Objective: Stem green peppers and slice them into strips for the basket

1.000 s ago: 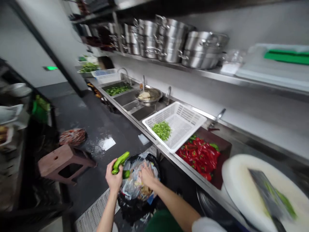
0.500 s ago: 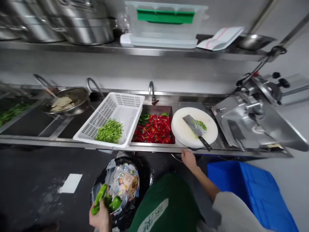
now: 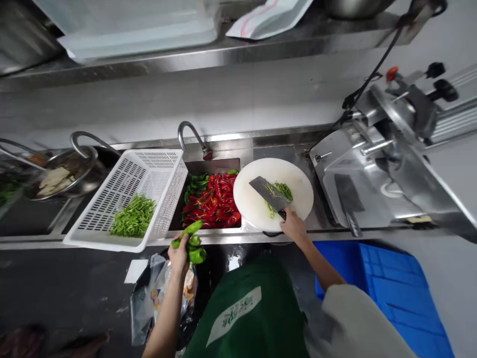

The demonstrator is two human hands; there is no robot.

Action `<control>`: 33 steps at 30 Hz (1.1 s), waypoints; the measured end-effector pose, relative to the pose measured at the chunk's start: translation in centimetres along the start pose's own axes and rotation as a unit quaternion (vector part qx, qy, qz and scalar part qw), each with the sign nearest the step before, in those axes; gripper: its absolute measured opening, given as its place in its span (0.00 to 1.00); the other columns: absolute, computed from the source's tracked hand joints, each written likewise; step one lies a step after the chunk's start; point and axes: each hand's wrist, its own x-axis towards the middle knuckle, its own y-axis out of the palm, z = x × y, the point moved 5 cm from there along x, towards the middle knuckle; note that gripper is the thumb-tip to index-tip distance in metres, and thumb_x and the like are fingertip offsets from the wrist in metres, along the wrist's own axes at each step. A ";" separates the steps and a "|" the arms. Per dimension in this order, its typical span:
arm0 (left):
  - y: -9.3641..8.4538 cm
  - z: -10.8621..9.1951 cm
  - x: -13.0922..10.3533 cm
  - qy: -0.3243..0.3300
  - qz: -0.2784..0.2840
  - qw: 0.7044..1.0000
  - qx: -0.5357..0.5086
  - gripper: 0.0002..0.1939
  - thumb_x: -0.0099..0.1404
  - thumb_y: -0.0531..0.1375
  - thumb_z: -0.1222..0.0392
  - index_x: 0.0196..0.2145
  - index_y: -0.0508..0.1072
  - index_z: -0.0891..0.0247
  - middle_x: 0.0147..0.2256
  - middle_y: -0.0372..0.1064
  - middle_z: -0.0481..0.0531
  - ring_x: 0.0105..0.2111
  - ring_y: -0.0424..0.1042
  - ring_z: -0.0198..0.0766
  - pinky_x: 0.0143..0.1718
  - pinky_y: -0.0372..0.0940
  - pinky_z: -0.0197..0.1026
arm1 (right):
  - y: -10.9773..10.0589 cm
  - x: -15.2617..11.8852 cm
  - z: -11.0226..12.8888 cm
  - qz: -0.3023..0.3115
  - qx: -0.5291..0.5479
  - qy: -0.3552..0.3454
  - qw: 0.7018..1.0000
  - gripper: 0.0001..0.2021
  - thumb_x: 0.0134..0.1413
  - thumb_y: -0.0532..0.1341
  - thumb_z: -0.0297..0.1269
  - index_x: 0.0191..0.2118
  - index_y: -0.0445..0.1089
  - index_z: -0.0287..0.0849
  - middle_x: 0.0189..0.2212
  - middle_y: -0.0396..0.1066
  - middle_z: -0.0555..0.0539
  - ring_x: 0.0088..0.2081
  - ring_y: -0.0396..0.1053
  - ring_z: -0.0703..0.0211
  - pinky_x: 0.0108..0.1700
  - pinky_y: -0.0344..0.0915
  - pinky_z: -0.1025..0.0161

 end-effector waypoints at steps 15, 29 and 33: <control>23.3 -1.6 2.3 -0.086 0.115 0.987 -0.067 0.19 0.48 0.70 0.57 0.37 0.74 0.66 0.31 0.74 0.51 0.29 0.74 0.36 0.37 0.70 0.42 | 2.2 -0.5 -2.6 0.269 0.463 -0.018 0.844 0.22 0.48 0.58 0.61 0.30 0.55 0.46 0.16 0.56 0.61 0.13 0.51 0.71 0.14 0.51 0.70; 25.4 0.9 -4.8 0.210 0.214 0.941 0.157 0.21 0.64 0.62 0.46 0.47 0.76 0.63 0.41 0.66 0.58 0.45 0.68 0.43 0.51 0.64 0.45 | -0.5 -0.2 -4.5 0.139 0.286 -0.032 0.948 0.24 0.58 0.55 0.43 0.58 0.63 0.41 0.31 0.74 0.47 0.30 0.73 0.55 0.34 0.67 0.62; 22.4 1.8 -7.0 0.202 0.221 0.946 0.126 0.18 0.63 0.63 0.46 0.43 0.75 0.63 0.42 0.69 0.58 0.45 0.70 0.44 0.51 0.65 0.47 | 0.2 -0.7 -1.7 0.270 0.382 -0.003 0.884 0.40 0.59 0.55 0.41 0.72 0.36 0.42 0.22 0.71 0.54 0.17 0.65 0.62 0.22 0.64 0.66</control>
